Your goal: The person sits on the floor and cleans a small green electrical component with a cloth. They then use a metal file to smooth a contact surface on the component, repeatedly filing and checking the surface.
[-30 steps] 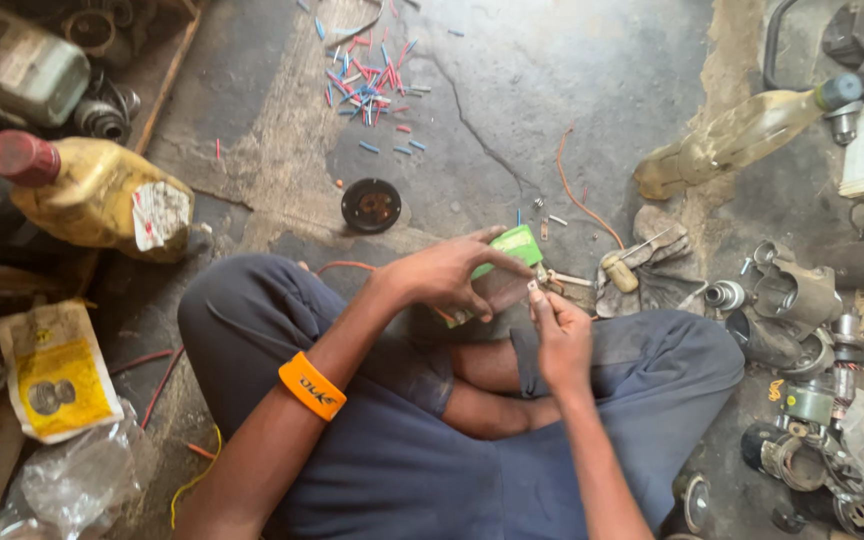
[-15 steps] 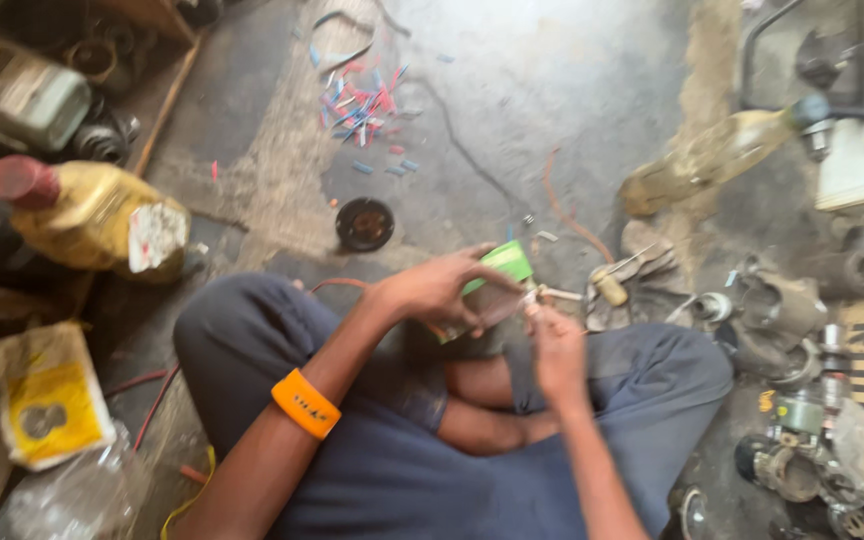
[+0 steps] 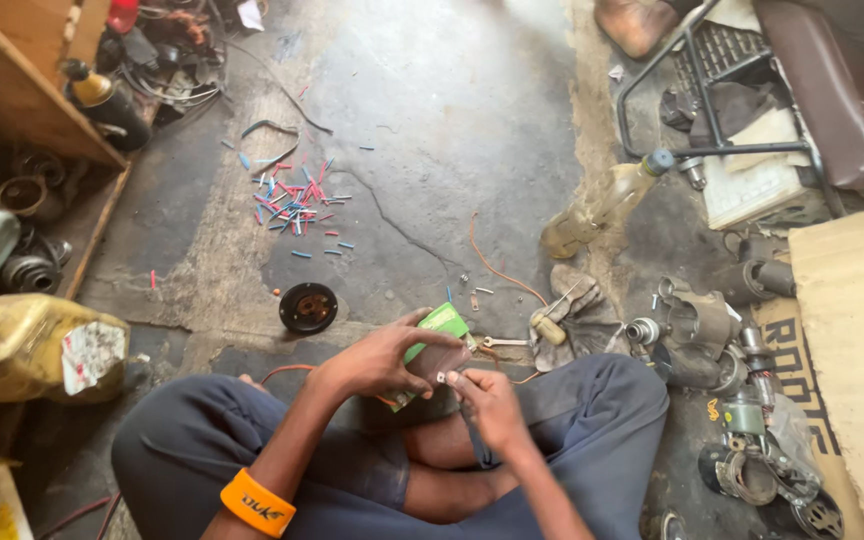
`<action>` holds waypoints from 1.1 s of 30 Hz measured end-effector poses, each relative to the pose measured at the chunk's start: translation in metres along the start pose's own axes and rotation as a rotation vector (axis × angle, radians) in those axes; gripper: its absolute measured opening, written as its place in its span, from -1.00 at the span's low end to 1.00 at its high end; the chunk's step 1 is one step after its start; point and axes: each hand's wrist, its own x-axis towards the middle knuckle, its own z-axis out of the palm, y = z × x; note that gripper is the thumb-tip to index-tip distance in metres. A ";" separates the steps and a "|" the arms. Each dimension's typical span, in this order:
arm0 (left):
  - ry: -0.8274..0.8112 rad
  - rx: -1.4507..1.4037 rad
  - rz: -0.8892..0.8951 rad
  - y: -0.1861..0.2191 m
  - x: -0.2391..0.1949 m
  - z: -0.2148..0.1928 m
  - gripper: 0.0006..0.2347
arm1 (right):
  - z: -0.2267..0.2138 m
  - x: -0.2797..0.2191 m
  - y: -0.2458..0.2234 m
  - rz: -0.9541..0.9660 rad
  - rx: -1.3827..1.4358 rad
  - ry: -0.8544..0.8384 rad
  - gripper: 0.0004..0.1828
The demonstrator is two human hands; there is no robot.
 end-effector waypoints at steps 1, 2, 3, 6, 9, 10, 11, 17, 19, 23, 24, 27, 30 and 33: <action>0.016 -0.003 0.024 -0.002 -0.002 0.001 -0.33 | 0.006 -0.002 0.007 -0.052 0.008 0.024 -0.54; 0.011 0.007 0.020 -0.005 -0.002 0.003 -0.32 | 0.009 -0.005 0.013 -0.101 0.020 0.053 -0.54; 0.007 0.016 0.015 -0.007 0.000 0.004 -0.31 | 0.007 -0.006 0.018 -0.150 -0.045 0.048 -0.59; 0.027 0.038 0.007 -0.010 0.002 0.005 -0.28 | -0.007 0.000 0.018 -0.290 -0.266 0.200 -0.73; 0.043 0.028 0.032 -0.009 0.000 0.008 -0.26 | -0.043 0.011 -0.011 -0.271 -0.202 0.409 -0.75; 0.045 0.021 0.049 -0.008 0.000 0.007 -0.26 | -0.059 0.013 -0.027 -0.169 0.143 0.362 -0.76; 0.043 0.019 0.040 -0.009 0.001 0.003 -0.26 | -0.068 0.015 -0.043 -0.064 0.485 0.304 -0.71; 0.011 -0.006 0.030 -0.014 0.007 0.005 -0.29 | -0.114 -0.024 -0.160 -0.441 1.175 -0.207 -0.57; 0.010 0.016 0.021 -0.014 0.005 0.003 -0.28 | -0.115 -0.035 -0.194 -0.492 1.325 -0.396 -0.56; -0.009 0.025 -0.037 -0.002 0.002 0.004 -0.26 | -0.105 -0.046 -0.224 -0.569 1.503 -0.654 -0.55; -0.010 0.017 -0.048 0.003 0.002 0.003 -0.26 | -0.103 -0.048 -0.226 -0.585 1.517 -0.705 -0.50; -0.021 -0.002 -0.043 0.014 0.006 -0.005 -0.26 | -0.092 -0.052 -0.226 -0.596 1.562 -0.830 -0.43; -0.034 -0.010 -0.052 0.014 0.001 -0.005 -0.27 | -0.083 -0.058 -0.218 -0.546 1.636 -0.842 -0.46; -0.039 -0.001 -0.053 0.015 0.003 -0.003 -0.27 | -0.082 -0.064 -0.216 -0.538 1.616 -0.909 -0.45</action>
